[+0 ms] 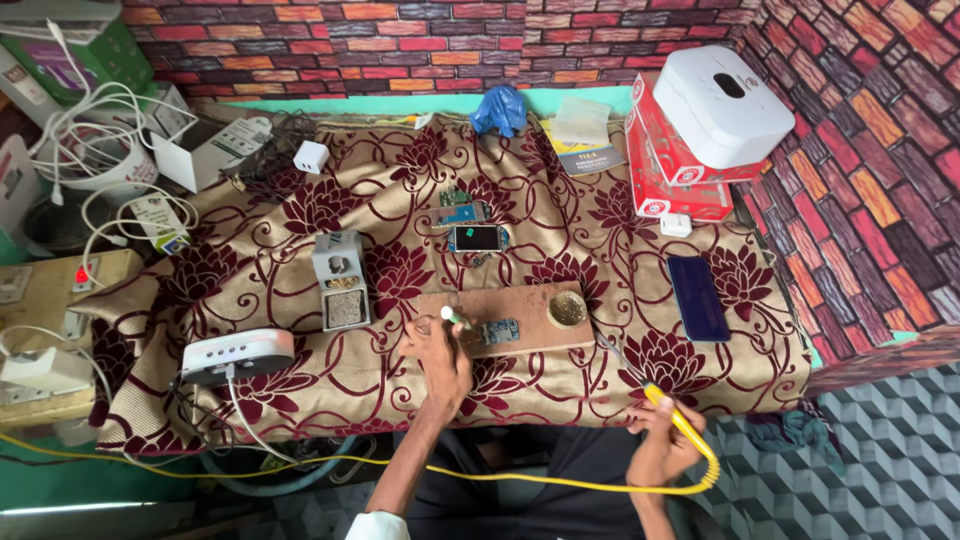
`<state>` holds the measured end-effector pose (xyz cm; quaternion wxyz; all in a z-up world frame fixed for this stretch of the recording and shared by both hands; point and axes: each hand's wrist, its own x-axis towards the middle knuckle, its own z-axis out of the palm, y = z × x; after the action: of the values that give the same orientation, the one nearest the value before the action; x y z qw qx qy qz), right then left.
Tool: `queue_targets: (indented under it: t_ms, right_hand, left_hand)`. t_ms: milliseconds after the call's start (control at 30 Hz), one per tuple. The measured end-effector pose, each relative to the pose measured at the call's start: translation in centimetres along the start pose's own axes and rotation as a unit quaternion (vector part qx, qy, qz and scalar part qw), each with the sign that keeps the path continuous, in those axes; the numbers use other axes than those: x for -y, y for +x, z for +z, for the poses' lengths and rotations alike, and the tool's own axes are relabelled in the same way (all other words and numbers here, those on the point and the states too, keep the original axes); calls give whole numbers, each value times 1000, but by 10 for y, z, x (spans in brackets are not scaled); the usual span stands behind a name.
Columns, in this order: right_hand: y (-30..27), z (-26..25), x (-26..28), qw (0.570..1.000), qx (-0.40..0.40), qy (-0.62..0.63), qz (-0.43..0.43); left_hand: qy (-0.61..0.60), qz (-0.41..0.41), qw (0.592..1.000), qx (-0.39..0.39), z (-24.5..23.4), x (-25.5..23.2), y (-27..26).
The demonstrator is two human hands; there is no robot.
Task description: The person solders a small circuit board using a soldering iron and solder wire. They repeatedly apply solder to various points on the board while holding it steady with the other hand.
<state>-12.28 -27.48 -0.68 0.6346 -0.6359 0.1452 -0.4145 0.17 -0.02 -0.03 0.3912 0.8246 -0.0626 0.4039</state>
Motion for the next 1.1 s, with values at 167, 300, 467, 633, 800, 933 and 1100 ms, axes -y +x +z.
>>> queue_targets:
  t_ms: [167, 300, 467, 633, 800, 933, 1100]
  right_hand:
    - [10, 6, 8, 995, -49, 87, -4]
    - [5, 15, 12, 993, -51, 100, 24]
    - [-12, 9, 12, 997, 5, 80, -6]
    - [-32, 1, 7, 997, 26, 73, -22]
    - [-36, -4, 0, 997, 10, 78, 13]
    - [-29, -9, -1, 998, 5, 54, 19]
    - [-26, -21, -4, 998, -28, 38, 46]
  left_hand:
    - [-196, -41, 980, 16, 2, -22, 11]
    - [-154, -4, 985, 77, 40, -43, 42]
    - [-103, 66, 962, 242, 93, -54, 83]
    - [-95, 120, 949, 277, 109, -68, 89]
    - [-116, 79, 948, 285, 112, -52, 73]
    - [-130, 14, 962, 239, 123, -49, 74]
    - [-109, 98, 932, 331, 134, -59, 95]
